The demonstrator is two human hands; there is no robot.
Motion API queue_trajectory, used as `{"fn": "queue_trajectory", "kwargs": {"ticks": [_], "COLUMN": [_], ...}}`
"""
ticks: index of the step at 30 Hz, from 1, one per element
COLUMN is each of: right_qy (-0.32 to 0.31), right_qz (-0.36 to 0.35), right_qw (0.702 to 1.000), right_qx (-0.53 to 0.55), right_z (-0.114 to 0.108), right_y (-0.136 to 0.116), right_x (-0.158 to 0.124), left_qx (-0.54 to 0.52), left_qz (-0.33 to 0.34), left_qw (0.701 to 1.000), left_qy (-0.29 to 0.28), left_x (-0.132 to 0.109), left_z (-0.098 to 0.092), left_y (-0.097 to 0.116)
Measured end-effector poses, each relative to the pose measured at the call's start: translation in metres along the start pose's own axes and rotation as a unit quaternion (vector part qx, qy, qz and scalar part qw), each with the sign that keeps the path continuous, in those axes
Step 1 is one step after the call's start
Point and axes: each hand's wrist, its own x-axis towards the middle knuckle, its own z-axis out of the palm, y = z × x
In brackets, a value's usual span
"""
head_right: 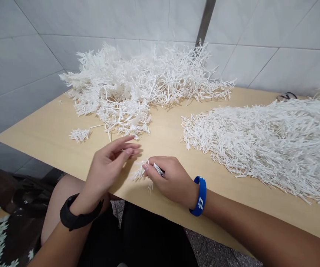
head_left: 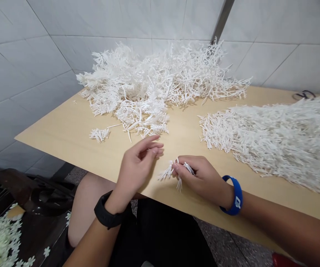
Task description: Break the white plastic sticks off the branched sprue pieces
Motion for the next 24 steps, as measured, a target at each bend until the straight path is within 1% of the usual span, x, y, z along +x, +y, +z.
{"fn": "queue_trajectory", "kwargs": {"ticks": [2,4,7,11,12,14,17,21,24], "right_qy": [0.032,0.057,0.065,0.052,0.051,0.051,0.043,0.025,0.019], "right_qz": [0.022,0.043,0.071,0.083,0.084,0.088,0.09,0.082,0.08], "right_qw": [0.999,0.997,0.995,0.991,0.989,0.984,0.983,0.989,0.991], "right_qx": [-0.015,-0.025,-0.005,0.086,0.111,0.147,0.153,0.121,0.103], "right_z": [0.001,0.001,0.0,-0.004,-0.005,-0.007,-0.008,-0.007,-0.006], "right_y": [0.0,0.001,0.001,0.002,0.002,0.002,0.002,0.003,0.004], "right_x": [0.001,0.001,0.001,0.002,0.002,0.002,0.002,0.002,0.001], "left_qx": [0.032,0.062,0.08,0.134,0.142,0.135,0.113,0.161,0.177], "left_qz": [0.031,0.049,0.059,0.114,0.116,0.095,0.065,0.084,0.094], "left_qw": [0.996,0.989,0.983,0.961,0.958,0.961,0.968,0.957,0.956], "left_qy": [-0.076,-0.126,-0.158,-0.214,-0.221,-0.224,-0.216,-0.225,-0.215], "left_x": [-0.003,-0.006,-0.007,-0.006,-0.006,-0.007,-0.009,-0.011,-0.012], "left_z": [0.008,0.012,0.012,0.01,0.01,0.009,0.009,0.009,0.01], "left_y": [0.002,0.003,0.003,-0.002,-0.003,-0.004,-0.002,0.003,0.003]}}
